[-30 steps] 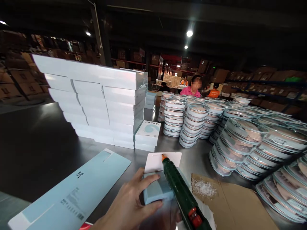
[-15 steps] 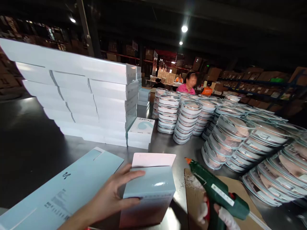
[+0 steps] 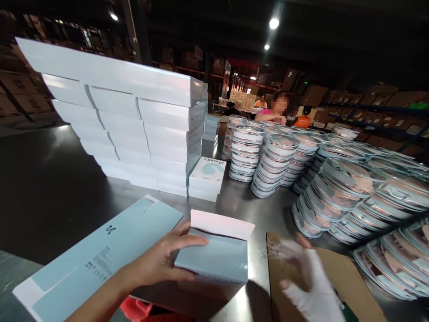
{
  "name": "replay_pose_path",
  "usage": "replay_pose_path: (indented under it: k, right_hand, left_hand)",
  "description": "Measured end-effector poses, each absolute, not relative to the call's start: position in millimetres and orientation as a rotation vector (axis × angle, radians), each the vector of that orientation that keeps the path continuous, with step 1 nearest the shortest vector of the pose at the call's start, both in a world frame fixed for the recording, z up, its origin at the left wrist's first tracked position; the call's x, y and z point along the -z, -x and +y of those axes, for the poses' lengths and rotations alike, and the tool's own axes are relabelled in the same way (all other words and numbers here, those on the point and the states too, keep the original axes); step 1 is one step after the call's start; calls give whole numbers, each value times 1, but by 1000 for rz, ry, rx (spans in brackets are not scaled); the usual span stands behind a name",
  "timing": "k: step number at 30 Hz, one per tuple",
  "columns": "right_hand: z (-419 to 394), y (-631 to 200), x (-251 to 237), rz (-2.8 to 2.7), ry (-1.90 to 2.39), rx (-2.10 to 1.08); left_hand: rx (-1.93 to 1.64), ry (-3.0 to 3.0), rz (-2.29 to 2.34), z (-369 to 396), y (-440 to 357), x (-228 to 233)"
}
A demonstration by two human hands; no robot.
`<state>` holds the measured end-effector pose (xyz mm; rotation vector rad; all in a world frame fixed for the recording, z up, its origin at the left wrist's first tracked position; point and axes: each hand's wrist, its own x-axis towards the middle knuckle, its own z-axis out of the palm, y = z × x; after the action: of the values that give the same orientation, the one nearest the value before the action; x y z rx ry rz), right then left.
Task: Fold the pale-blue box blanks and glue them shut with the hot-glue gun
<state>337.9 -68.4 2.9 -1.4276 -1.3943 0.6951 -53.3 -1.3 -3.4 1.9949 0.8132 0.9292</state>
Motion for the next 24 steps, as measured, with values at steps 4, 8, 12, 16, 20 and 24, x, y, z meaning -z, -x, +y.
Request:
replay_pose_path:
  k: [4,8,12,16,20,24]
  right_hand:
    - [-43,-275,1,-1675,1159,-760]
    - [-44,-265,7,-1941,1060,-586]
    - [-42,-252,4,-2128,870,-409]
    - [-38,-233,-8,-2254,715,-176]
    - [-40,-235,-9,-2275,739,-177]
    - [-48,-249,9,-2017,951,-379]
  left_hand:
    - [-994,-2015,794,-5,48,7]
    - [-1283,-1933,727,-9,40,28]
    - [-1304,-1995,682,-11,42,31]
    - [-1020,-2194,742,-13,48,9]
    - [-956,-2179,686,-12,49,-4]
    - [-1129,-1772,850,-7,48,-1]
